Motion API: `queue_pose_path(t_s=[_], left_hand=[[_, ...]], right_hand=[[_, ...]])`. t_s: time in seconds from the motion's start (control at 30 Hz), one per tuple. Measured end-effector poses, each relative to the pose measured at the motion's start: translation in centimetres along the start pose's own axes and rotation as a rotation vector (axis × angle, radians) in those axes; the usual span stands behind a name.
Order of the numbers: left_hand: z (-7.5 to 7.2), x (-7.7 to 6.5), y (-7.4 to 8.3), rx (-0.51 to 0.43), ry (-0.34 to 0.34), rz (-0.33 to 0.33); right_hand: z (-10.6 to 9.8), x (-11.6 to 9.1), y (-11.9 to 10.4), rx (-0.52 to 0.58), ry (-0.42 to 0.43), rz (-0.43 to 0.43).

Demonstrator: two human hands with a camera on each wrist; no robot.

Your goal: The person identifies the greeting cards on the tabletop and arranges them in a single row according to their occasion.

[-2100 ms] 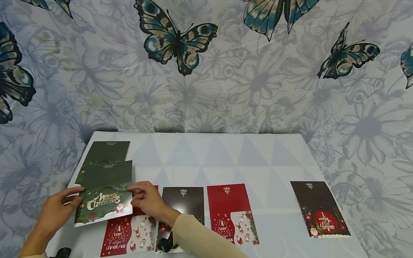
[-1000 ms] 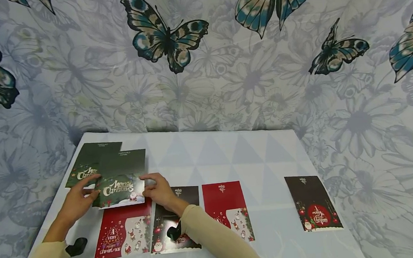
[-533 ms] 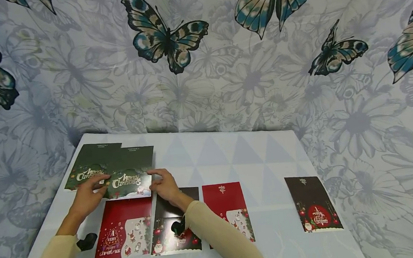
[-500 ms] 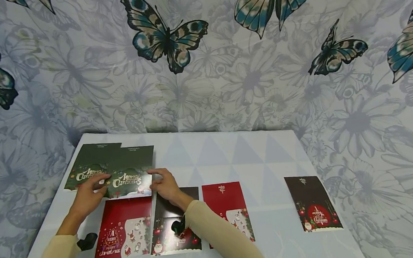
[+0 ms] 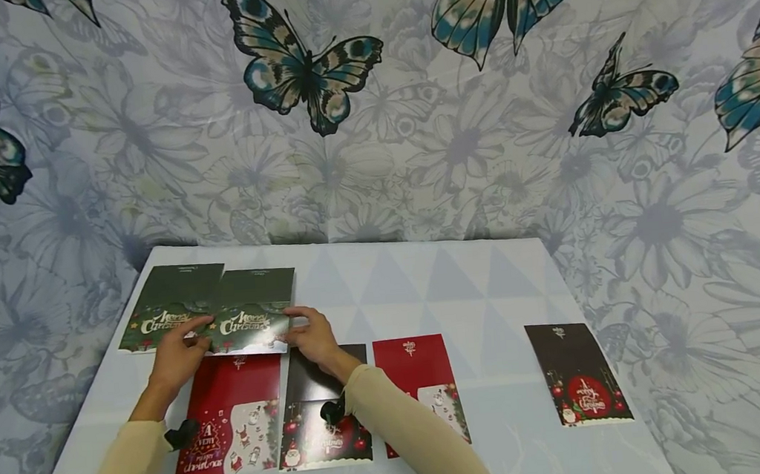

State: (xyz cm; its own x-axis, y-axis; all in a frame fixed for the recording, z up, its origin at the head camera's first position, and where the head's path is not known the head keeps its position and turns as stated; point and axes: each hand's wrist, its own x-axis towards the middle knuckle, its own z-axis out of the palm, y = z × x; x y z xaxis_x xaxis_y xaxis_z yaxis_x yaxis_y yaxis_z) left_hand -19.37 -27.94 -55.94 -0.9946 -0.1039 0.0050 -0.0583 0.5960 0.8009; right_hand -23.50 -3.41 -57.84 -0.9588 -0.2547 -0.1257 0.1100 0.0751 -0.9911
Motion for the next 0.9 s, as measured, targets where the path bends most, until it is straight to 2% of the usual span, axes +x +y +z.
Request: queue_pose_path(t_s=[0.1,0.23,0.4,0.5,0.7,0.9], left_hand=[[0.4,0.1,0.3,-0.002,0.016,-0.034],[0.3,0.3,0.4,-0.006,-0.014,-0.045],[0.2,0.5,0.2,-0.007,-0.046,-0.013],[0.5,0.7,0.2,0.002,-0.027,-0.029],[1.1,1.1,0.4,0.025,0.004,-0.116],[1.2,1.3,0.4,0.062,-0.013,-0.119]], right_hand=[[-0.1,0.2,0.0,0.054,-0.017,0.025],[-0.3,0.3,-0.3,0.094,-0.097,0.065],[-0.6,0.5,-0.7,-0.013,-0.128,0.05],[-0.6,0.7,-0.8,-0.083,-0.098,0.036],[-0.4,1.0,-0.6,-0.151,0.008,0.016],[-0.5,1.0,-0.5,-0.176,0.091,0.017]])
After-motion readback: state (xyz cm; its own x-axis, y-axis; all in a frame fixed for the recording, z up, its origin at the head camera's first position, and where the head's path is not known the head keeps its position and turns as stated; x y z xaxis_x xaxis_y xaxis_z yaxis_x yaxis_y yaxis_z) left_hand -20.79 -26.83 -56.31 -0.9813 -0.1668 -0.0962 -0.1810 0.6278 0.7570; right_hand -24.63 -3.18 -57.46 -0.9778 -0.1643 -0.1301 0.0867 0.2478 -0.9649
